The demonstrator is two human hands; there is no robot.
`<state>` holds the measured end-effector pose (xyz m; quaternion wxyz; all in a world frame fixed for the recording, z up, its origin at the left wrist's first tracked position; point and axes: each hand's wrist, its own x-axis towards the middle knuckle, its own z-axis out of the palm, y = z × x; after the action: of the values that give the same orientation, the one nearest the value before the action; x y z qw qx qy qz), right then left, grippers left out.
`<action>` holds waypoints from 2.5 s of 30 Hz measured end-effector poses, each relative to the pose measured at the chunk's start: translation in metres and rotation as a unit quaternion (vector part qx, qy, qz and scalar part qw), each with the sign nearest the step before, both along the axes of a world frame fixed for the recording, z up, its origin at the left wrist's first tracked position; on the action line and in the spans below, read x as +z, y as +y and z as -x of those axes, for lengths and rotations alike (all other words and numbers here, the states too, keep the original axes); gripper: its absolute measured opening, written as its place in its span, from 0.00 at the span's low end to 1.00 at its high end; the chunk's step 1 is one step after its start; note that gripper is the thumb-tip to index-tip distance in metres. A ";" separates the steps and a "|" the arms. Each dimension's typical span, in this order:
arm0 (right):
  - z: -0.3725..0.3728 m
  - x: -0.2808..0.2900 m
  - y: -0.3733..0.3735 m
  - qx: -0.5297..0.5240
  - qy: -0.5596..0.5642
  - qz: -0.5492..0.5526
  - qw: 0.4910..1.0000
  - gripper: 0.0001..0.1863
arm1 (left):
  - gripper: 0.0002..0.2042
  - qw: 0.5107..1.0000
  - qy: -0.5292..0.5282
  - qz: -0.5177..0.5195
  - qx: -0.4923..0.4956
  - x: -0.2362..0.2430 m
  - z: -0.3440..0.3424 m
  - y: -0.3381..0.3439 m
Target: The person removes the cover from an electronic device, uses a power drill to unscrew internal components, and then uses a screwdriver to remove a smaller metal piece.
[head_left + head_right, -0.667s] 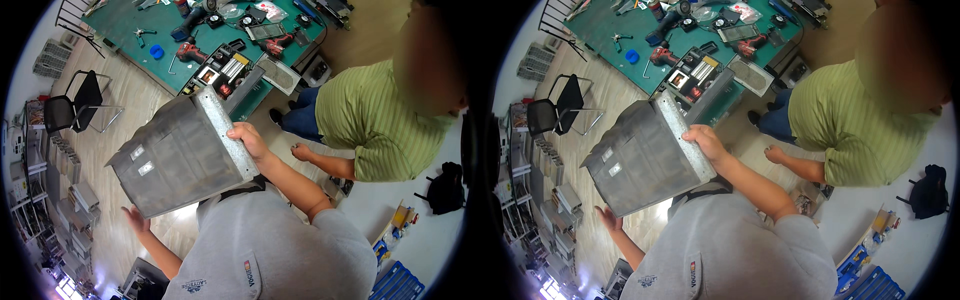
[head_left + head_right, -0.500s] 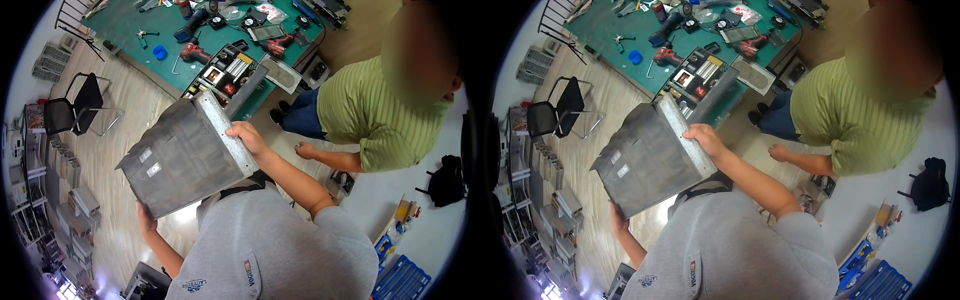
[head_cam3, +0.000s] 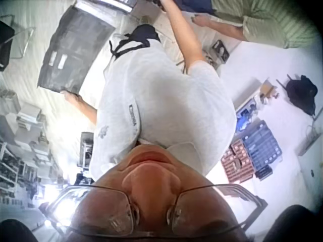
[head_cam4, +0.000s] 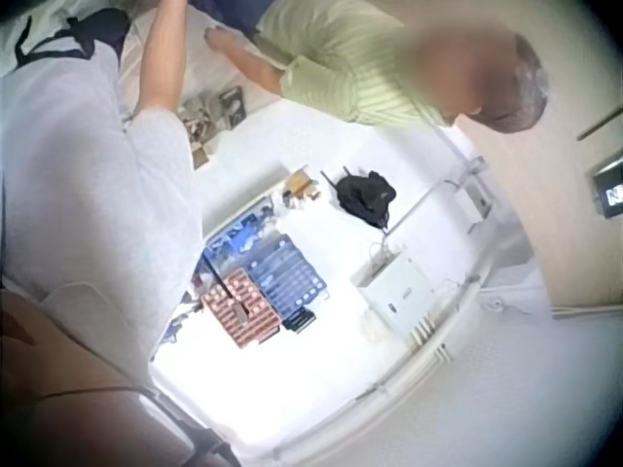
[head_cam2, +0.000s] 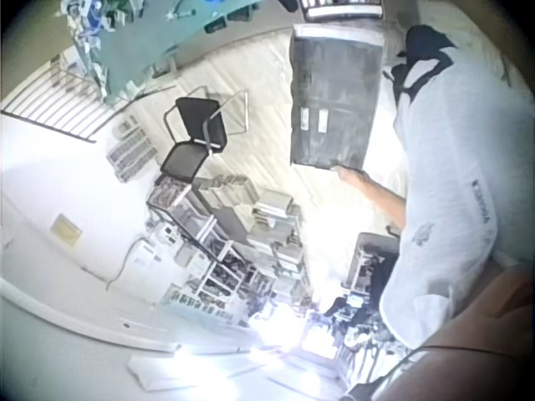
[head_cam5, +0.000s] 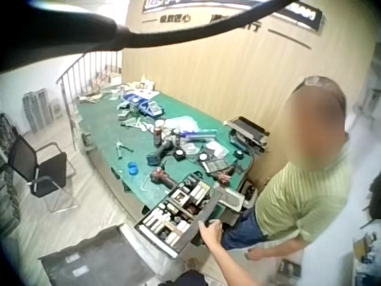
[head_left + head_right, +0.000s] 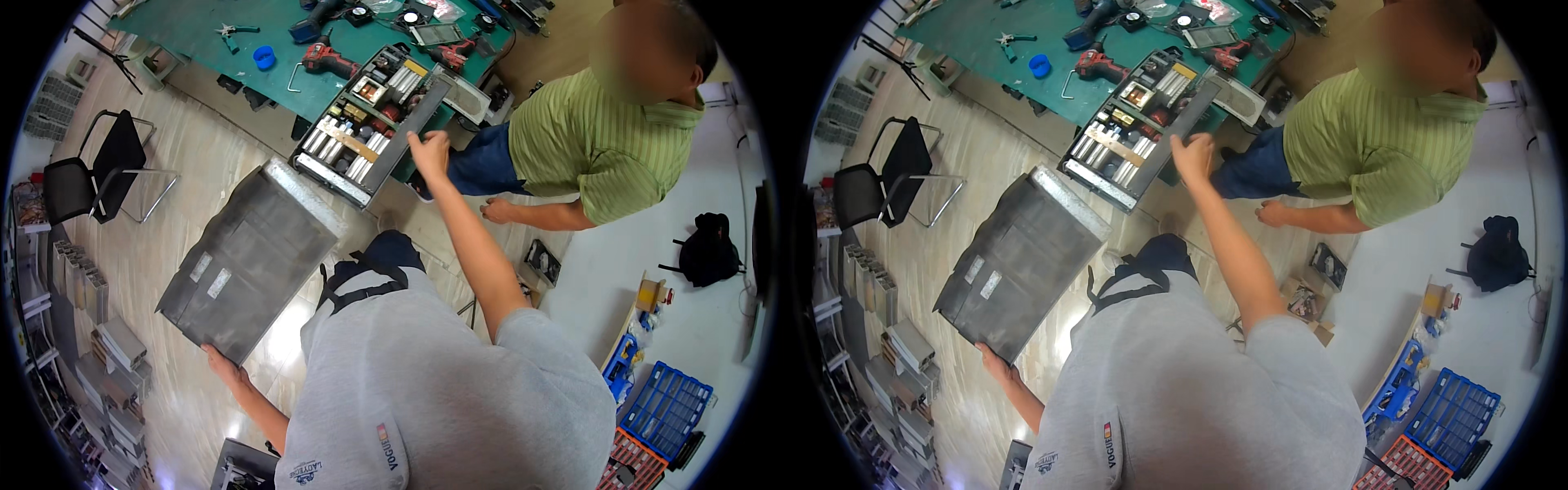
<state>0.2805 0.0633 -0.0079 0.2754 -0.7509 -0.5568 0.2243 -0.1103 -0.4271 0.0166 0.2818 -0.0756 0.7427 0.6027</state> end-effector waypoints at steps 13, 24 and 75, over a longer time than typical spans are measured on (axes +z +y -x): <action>0.034 -0.033 0.035 -0.026 -0.068 0.021 0.997 0.45 | 0.36 0.976 0.091 0.155 0.124 0.007 0.028 -0.030; -0.030 -0.072 -0.002 -0.030 0.629 0.089 0.772 0.09 | 0.37 0.959 0.029 0.193 0.204 -0.026 0.022 -0.039; -0.035 -0.056 0.000 -0.011 0.656 0.111 0.746 0.10 | 0.38 0.944 -0.032 0.253 0.209 -0.103 -0.001 -0.054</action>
<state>0.3158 0.0633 -0.0639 0.4899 -0.4501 -0.2013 0.7189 -0.1089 -0.4807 -0.0859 0.1444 -0.3171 0.8291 0.4373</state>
